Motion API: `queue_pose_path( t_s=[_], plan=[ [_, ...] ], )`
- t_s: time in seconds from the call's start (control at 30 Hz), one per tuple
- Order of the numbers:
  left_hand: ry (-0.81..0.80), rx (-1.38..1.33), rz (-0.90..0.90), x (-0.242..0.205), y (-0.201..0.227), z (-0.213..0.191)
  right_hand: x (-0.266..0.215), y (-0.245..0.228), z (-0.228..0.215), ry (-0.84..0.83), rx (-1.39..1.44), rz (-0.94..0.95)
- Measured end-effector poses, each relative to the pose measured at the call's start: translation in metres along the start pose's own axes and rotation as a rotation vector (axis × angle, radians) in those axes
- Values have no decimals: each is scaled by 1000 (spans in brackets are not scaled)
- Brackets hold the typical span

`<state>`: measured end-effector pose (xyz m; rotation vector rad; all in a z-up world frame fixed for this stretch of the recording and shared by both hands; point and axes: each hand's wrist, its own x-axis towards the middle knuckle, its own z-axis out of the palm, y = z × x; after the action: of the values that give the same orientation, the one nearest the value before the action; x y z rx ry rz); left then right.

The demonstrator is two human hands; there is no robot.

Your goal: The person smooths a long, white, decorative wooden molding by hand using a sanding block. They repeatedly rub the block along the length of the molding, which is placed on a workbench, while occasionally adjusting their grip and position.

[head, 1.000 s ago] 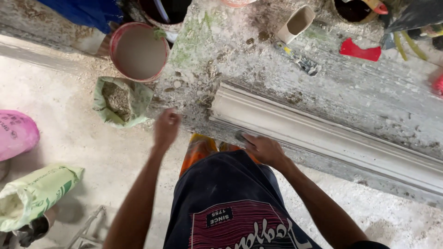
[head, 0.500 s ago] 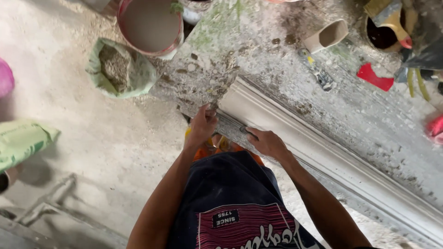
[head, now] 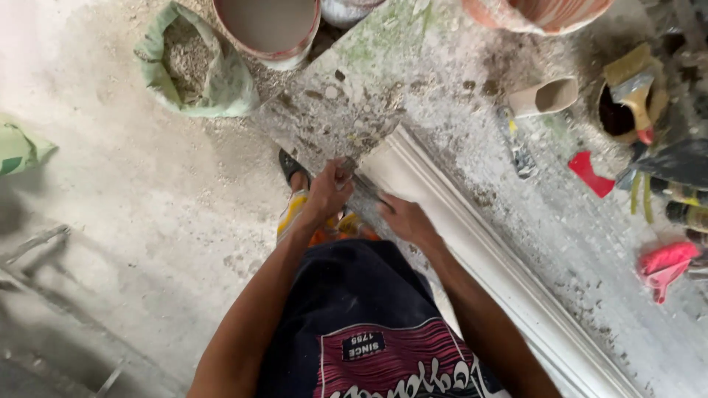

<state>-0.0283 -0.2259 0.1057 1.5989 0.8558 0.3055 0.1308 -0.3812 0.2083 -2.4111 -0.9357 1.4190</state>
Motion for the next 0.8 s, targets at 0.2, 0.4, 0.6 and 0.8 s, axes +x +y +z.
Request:
queue_pose_path(
  t_s=[0.2,0.4,0.6,0.8],
  plan=[
    [-28,134,13,10,-71,21,14,-54,-3,80,-145,-18],
    [-10,-12,4,-2,1,-1,3,-67,-14,32,-144,-12],
    [-47,27,44,5,-25,3,4,-28,8,163,-185,-101],
    [-66,32,40,-3,11,-10,8,-83,-5,135,-120,-29]
  ],
)
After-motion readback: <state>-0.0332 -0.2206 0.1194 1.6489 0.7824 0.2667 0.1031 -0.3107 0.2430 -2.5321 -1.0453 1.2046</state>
